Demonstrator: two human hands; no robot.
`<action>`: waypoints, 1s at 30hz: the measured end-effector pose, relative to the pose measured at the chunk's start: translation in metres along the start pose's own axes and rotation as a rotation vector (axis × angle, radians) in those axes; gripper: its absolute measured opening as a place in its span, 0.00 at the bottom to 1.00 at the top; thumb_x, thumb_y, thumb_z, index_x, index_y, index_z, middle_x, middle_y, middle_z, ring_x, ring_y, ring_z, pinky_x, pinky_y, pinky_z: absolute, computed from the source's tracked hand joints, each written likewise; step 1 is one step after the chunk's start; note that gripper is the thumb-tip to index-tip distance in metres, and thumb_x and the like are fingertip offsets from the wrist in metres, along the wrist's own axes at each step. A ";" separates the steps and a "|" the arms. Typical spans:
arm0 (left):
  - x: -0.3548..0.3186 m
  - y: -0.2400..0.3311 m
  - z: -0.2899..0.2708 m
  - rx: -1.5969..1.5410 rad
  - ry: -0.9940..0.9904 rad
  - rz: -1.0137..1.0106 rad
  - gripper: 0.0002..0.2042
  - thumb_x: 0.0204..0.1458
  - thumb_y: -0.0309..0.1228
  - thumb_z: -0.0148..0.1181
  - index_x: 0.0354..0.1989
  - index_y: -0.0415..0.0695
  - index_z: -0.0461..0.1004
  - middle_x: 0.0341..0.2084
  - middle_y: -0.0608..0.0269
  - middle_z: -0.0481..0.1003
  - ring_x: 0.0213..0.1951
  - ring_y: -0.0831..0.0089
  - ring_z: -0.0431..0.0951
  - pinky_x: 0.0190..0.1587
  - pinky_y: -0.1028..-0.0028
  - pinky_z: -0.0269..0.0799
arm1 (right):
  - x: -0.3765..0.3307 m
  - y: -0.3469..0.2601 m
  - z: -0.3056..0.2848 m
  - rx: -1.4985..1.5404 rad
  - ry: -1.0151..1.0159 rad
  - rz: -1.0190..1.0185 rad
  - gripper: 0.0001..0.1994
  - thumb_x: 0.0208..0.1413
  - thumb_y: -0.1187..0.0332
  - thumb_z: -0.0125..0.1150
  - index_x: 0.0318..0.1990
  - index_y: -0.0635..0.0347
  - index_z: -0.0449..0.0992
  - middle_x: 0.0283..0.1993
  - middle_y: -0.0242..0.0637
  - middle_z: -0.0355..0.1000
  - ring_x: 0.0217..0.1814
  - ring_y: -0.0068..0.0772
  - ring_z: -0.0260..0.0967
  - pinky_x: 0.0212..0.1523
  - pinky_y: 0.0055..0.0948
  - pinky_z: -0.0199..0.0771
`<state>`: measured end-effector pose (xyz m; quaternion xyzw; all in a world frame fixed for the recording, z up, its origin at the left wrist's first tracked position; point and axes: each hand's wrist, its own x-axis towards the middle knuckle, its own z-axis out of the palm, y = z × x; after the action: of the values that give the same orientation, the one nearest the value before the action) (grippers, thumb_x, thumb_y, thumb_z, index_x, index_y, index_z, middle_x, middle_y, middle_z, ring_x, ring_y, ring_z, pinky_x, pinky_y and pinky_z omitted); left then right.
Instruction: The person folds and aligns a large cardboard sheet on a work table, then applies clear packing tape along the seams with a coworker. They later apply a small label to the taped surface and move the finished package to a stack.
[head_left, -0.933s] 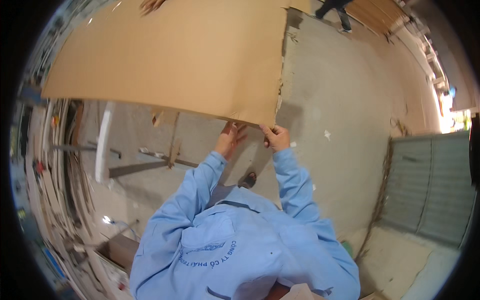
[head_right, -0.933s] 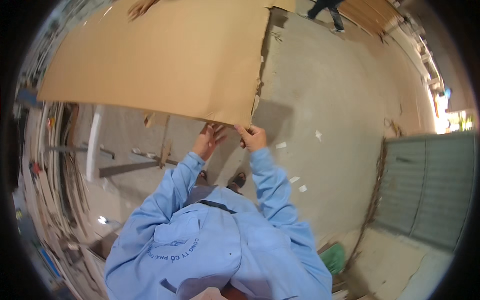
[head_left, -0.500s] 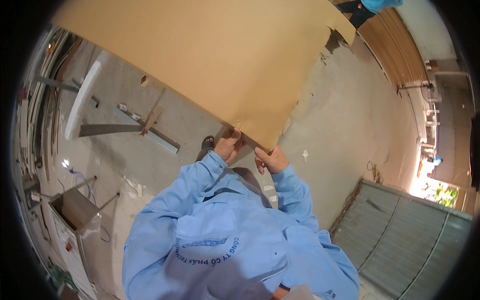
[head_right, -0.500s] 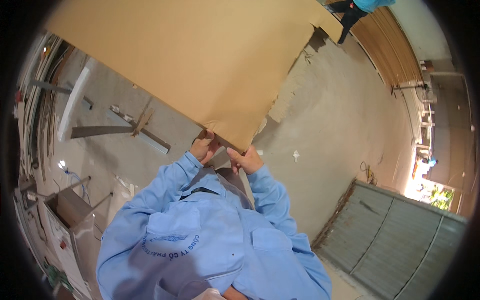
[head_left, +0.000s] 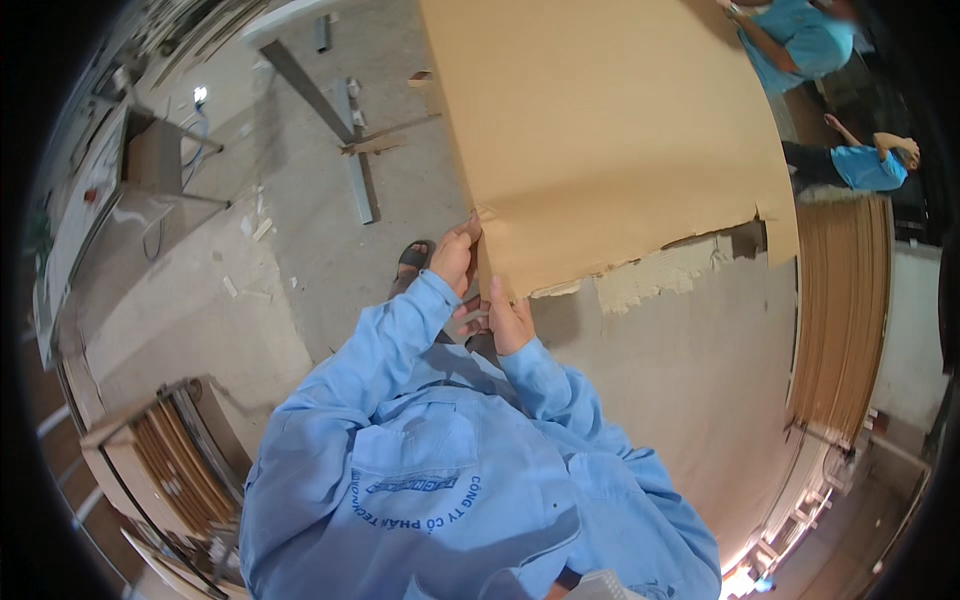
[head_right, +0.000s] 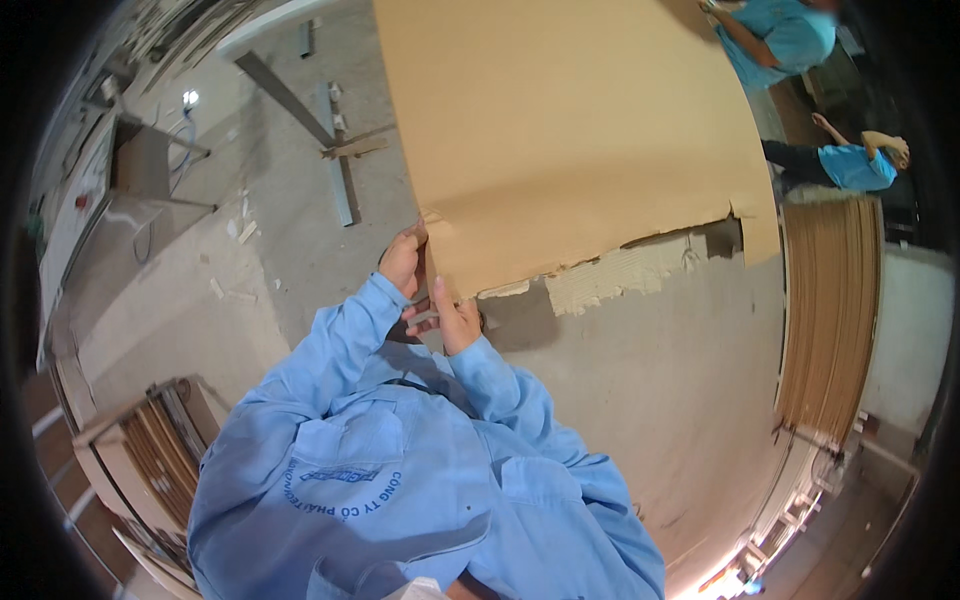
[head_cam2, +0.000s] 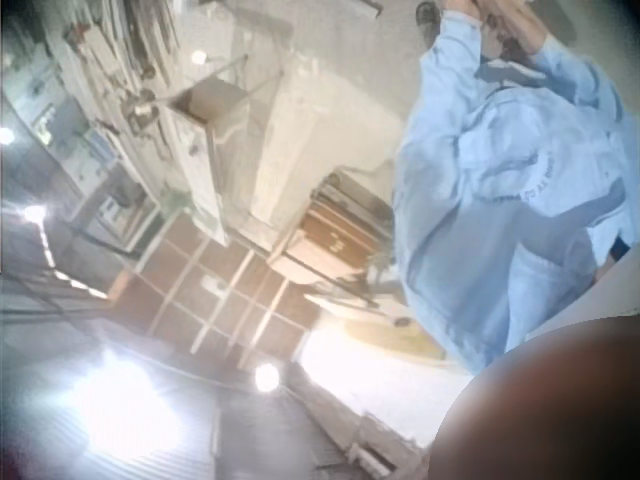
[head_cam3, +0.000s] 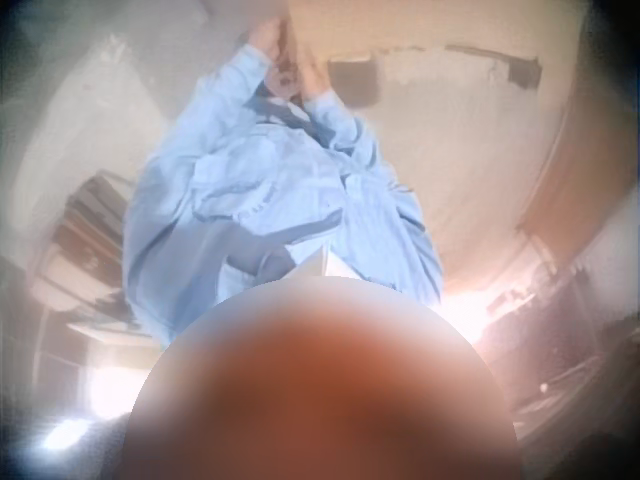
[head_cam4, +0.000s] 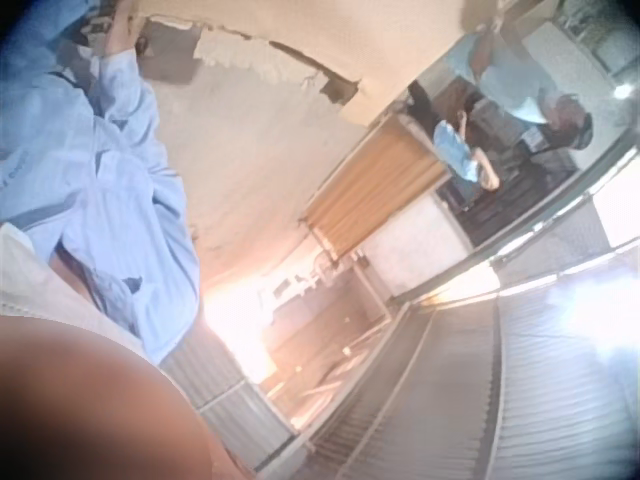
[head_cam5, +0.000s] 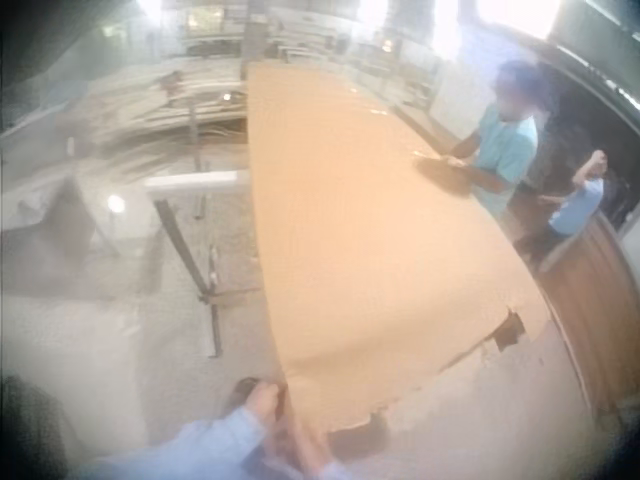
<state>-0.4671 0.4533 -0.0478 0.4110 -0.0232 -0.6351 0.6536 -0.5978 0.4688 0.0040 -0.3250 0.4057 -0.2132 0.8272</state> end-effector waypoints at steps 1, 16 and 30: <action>0.000 -0.003 0.002 -0.018 -0.018 0.063 0.21 0.64 0.43 0.44 0.52 0.37 0.70 0.44 0.59 0.76 0.44 0.73 0.76 0.46 0.73 0.72 | -0.006 -0.001 -0.003 -0.017 -0.043 -0.055 0.22 0.63 0.57 0.51 0.55 0.66 0.61 0.40 0.47 0.70 0.34 0.35 0.74 0.27 0.33 0.78; -0.009 -0.017 0.008 -0.168 -0.104 0.070 0.18 0.64 0.40 0.46 0.50 0.37 0.70 0.42 0.58 0.76 0.43 0.70 0.76 0.46 0.72 0.73 | 0.014 -0.039 0.016 -1.680 0.452 -1.025 0.22 0.49 0.68 0.64 0.52 0.62 0.72 0.41 0.41 0.67 0.43 0.45 0.66 0.40 0.38 0.70; -0.013 -0.026 0.015 0.133 -0.007 0.184 0.11 0.61 0.28 0.44 0.47 0.39 0.71 0.38 0.62 0.76 0.37 0.72 0.78 0.40 0.72 0.75 | 0.012 -0.021 -0.005 -1.687 0.392 -1.061 0.20 0.48 0.78 0.59 0.52 0.61 0.74 0.39 0.40 0.67 0.41 0.44 0.68 0.38 0.36 0.71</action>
<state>-0.4993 0.4607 -0.0457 0.4476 -0.1052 -0.5708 0.6803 -0.5969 0.4448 0.0106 -0.9003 0.3557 -0.2466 0.0458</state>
